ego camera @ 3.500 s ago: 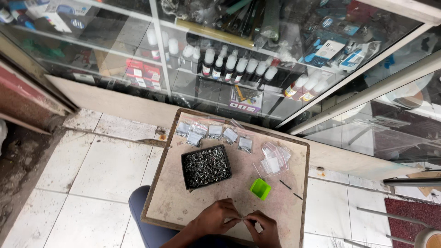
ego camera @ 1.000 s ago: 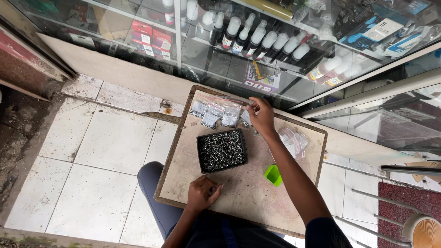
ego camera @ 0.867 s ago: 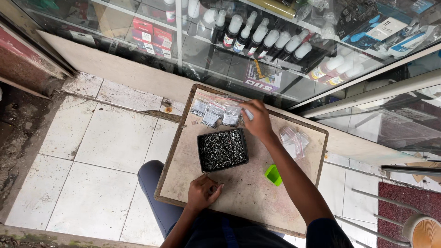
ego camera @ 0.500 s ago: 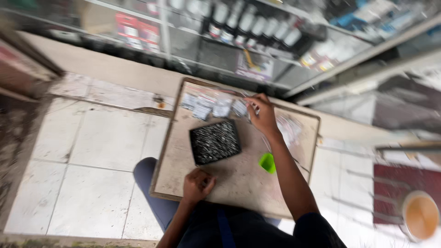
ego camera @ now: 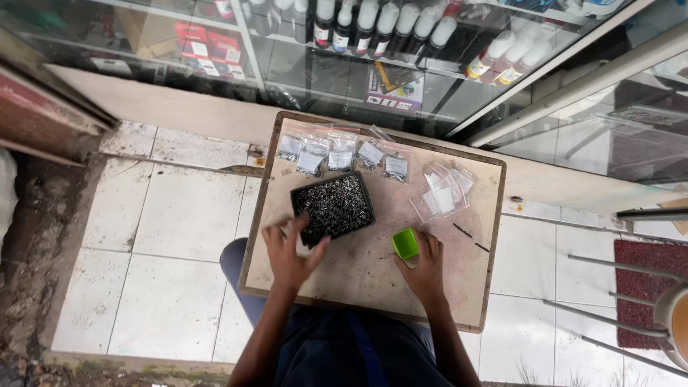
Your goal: The person sits on the floor at a low table and sorts small metal screws from a black tray into a green container. They then transfer the screws from the green container into small clear plastic bags and place the filled bags on the table.
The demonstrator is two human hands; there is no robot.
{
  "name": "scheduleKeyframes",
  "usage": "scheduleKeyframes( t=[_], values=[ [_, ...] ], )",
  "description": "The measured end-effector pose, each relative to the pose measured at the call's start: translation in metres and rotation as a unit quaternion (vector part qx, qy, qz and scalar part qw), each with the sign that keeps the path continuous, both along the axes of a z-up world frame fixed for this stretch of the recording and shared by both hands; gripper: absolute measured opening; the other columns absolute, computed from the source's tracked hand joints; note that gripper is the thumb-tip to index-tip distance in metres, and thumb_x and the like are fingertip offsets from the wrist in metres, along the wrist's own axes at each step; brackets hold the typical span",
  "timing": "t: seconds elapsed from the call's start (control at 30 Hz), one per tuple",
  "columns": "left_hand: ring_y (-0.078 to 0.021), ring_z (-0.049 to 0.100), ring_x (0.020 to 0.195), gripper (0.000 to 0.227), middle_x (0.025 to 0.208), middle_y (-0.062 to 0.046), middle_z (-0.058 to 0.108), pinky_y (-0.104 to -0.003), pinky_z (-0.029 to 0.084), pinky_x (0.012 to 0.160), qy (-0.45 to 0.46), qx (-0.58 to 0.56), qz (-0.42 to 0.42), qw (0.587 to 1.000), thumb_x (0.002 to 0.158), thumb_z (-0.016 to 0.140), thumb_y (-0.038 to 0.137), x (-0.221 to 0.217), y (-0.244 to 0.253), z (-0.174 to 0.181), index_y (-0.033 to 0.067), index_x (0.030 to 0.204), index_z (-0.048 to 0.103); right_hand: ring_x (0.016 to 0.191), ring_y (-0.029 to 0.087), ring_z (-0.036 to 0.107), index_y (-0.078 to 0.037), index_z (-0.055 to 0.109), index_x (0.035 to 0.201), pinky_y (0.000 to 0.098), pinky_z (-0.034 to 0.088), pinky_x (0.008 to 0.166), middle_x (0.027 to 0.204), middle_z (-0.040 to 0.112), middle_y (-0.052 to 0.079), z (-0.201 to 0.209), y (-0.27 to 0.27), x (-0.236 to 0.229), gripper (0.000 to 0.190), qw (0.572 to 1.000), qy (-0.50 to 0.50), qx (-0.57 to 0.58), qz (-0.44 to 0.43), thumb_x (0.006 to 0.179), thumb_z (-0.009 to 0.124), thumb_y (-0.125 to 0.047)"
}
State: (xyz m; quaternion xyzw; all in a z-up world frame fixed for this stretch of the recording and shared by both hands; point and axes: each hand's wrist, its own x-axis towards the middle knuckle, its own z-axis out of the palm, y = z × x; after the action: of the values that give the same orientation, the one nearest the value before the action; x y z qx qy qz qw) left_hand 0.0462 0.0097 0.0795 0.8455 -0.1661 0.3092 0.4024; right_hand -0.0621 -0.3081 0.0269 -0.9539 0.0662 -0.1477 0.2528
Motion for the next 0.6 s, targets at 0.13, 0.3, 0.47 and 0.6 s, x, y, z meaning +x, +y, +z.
scheduleKeyframes(
  t=[0.13, 0.3, 0.47, 0.6],
  values=[
    [-0.0421, 0.051, 0.122, 0.054, 0.136, -0.021, 0.052, -0.049, 0.05, 0.091, 0.052, 0.055, -0.006, 0.997, 0.093, 0.087, 0.04, 0.027, 0.005, -0.002, 0.0076, 0.134, 0.071, 0.127, 0.036, 0.057, -0.007, 0.056, 0.153, 0.054, 0.05, 0.104, 0.139, 0.055, 0.016, -0.023, 0.011, -0.004, 0.079, 1.0, -0.02, 0.016, 0.002, 0.086, 0.09, -0.032],
    [-0.0382, 0.075, 0.091, 0.02, 0.1, -0.017, 0.075, -0.046, 0.061, 0.064, 0.23, -0.106, 0.006, 0.967, 0.103, 0.08, 0.016, 0.089, 0.015, -0.048, 0.0044, 0.12, 0.081, 0.122, 0.04, 0.058, -0.004, 0.055, 0.155, 0.0566, 0.048, 0.103, 0.132, 0.062, 0.02, -0.028, 0.018, -0.012, 0.084, 0.996, -0.062, 0.061, 0.002, 0.086, 0.09, -0.036],
    [-0.0348, 0.078, 0.076, 0.016, 0.088, -0.014, 0.08, -0.048, 0.062, 0.063, 0.264, -0.056, -0.007, 0.963, 0.096, 0.081, 0.02, 0.132, 0.011, -0.086, 0.0109, 0.108, 0.085, 0.124, 0.04, 0.059, -0.002, 0.055, 0.154, 0.0559, 0.049, 0.102, 0.135, 0.063, 0.021, -0.027, 0.017, -0.021, 0.081, 0.994, -0.074, 0.081, -0.023, 0.087, 0.089, -0.031],
    [-0.0437, 0.076, 0.094, 0.021, 0.097, -0.02, 0.076, -0.054, 0.064, 0.074, 0.215, -0.02, -0.007, 0.976, 0.103, 0.074, 0.014, 0.127, -0.006, -0.056, 0.0008, 0.119, 0.081, 0.128, 0.043, 0.059, -0.002, 0.052, 0.157, 0.0561, 0.053, 0.101, 0.142, 0.06, 0.023, -0.026, 0.011, -0.033, 0.099, 0.99, -0.083, 0.113, -0.003, 0.078, 0.097, -0.041]
  ],
)
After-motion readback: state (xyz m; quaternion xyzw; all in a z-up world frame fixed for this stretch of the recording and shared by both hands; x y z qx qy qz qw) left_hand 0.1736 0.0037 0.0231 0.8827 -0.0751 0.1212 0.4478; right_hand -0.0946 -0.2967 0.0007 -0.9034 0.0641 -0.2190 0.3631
